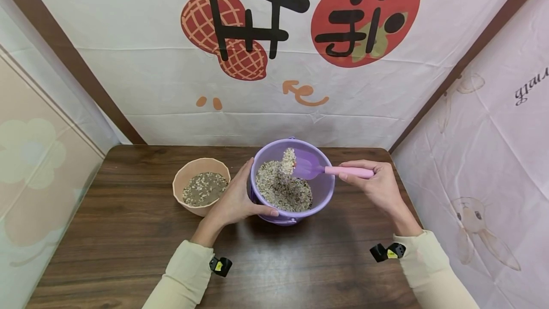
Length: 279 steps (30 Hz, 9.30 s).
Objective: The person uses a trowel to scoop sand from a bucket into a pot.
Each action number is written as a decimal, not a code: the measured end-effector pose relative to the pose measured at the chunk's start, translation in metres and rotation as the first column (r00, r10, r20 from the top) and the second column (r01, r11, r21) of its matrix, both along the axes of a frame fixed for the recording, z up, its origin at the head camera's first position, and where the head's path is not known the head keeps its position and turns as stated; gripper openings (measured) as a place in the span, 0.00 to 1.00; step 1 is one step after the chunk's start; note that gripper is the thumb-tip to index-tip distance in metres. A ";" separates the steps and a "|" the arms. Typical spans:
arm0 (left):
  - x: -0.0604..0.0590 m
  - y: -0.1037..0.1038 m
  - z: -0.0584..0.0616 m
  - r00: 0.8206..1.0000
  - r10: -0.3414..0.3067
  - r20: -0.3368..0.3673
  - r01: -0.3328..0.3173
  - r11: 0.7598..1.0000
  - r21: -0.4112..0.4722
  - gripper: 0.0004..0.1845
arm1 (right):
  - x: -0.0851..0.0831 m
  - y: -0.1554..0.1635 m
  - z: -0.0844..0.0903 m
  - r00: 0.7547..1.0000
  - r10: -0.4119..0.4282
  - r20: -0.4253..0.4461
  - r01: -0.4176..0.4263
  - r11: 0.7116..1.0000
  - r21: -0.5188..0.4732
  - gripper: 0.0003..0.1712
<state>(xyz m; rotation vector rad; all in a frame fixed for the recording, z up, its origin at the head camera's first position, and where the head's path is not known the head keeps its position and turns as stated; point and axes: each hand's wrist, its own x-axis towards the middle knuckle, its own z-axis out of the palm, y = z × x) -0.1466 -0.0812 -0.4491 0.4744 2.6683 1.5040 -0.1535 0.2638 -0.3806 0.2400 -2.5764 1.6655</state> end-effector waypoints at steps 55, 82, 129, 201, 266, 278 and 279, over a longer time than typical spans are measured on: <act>0.021 -0.070 0.010 0.988 0.155 -0.001 -0.155 0.986 -0.056 0.76 | -0.003 -0.001 -0.002 0.999 0.027 0.036 -0.027 1.000 -0.011 0.20; 0.028 -0.111 0.011 0.962 0.273 0.005 -0.272 0.959 -0.077 0.76 | -0.002 0.000 -0.005 0.999 0.027 0.043 -0.026 0.999 -0.023 0.20; 0.024 -0.142 -0.042 0.948 0.312 0.057 -0.304 0.945 -0.122 0.76 | -0.002 -0.003 -0.006 0.997 0.052 0.062 -0.050 0.998 -0.034 0.19; 0.025 -0.143 -0.046 0.938 0.332 0.100 -0.322 0.941 -0.103 0.75 | -0.027 -0.138 0.014 0.982 0.187 0.010 -0.186 0.980 -0.070 0.14; 0.024 -0.143 -0.044 0.934 0.331 0.136 -0.316 0.941 -0.119 0.76 | -0.042 -0.210 -0.004 0.967 0.253 0.013 -0.253 0.962 0.098 0.12; 0.024 -0.144 -0.045 0.932 0.337 0.132 -0.321 0.938 -0.130 0.76 | -0.045 -0.222 -0.010 0.968 0.252 -0.006 -0.245 0.949 0.198 0.11; 0.024 -0.144 -0.045 0.932 0.337 0.133 -0.321 0.938 -0.131 0.76 | -0.045 -0.223 -0.011 0.967 0.253 -0.015 -0.245 0.948 0.205 0.11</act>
